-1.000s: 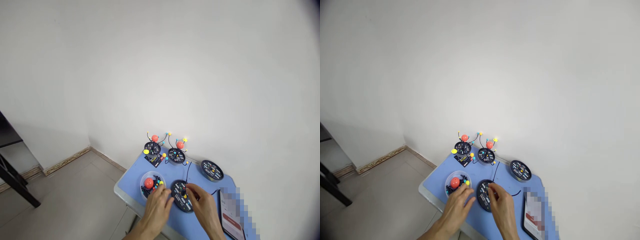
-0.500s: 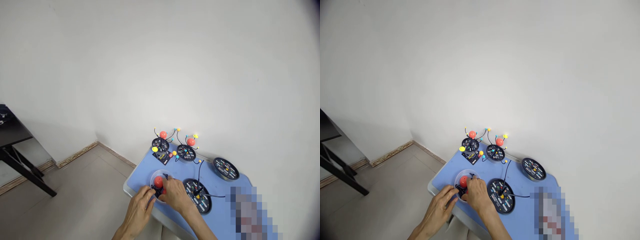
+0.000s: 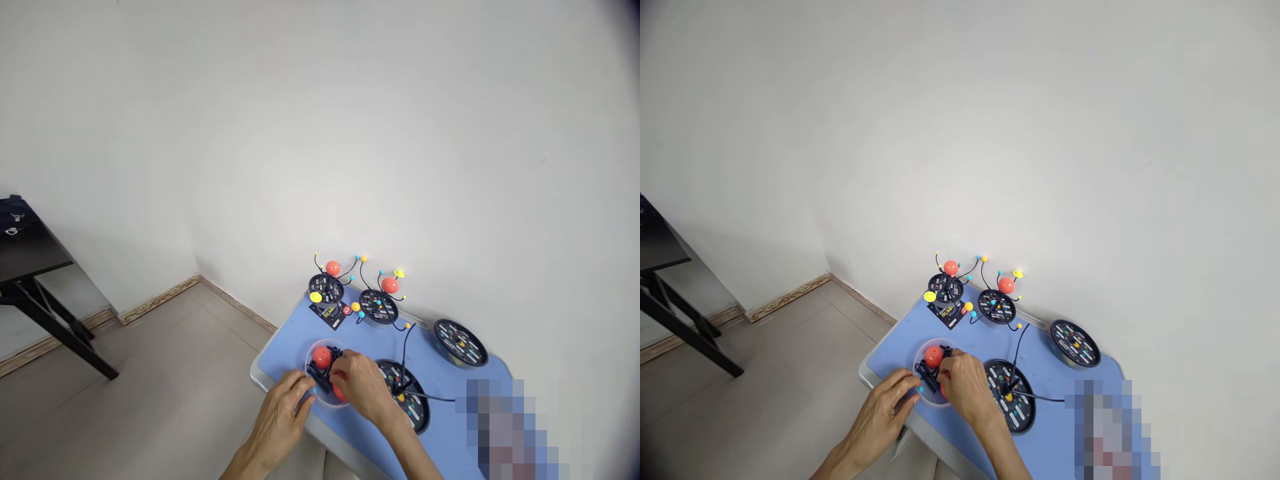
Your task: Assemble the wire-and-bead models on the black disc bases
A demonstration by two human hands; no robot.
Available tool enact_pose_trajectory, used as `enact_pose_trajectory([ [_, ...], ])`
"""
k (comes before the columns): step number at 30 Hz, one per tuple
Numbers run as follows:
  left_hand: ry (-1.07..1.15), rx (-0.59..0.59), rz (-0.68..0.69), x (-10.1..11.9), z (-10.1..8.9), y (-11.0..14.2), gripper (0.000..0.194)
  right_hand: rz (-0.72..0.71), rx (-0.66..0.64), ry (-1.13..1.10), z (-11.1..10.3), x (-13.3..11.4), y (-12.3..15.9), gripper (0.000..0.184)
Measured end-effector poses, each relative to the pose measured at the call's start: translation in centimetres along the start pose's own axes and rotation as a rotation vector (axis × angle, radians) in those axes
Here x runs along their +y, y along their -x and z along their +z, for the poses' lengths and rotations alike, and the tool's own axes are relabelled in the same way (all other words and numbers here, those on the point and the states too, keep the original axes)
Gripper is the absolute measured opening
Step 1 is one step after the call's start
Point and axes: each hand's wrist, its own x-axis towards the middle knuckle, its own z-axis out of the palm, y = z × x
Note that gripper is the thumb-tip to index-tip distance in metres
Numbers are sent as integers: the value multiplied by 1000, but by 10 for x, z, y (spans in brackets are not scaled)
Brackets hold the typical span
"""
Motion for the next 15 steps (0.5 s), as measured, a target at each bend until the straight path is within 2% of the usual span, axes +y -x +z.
enact_pose_trajectory([
  [6,-5,30,9,0,0,-1,26,14,27,-26,10,-10,2,25],
  [15,-4,23,-12,-1,-3,-1,29,186,243,-383,-13,26,19,24],
])
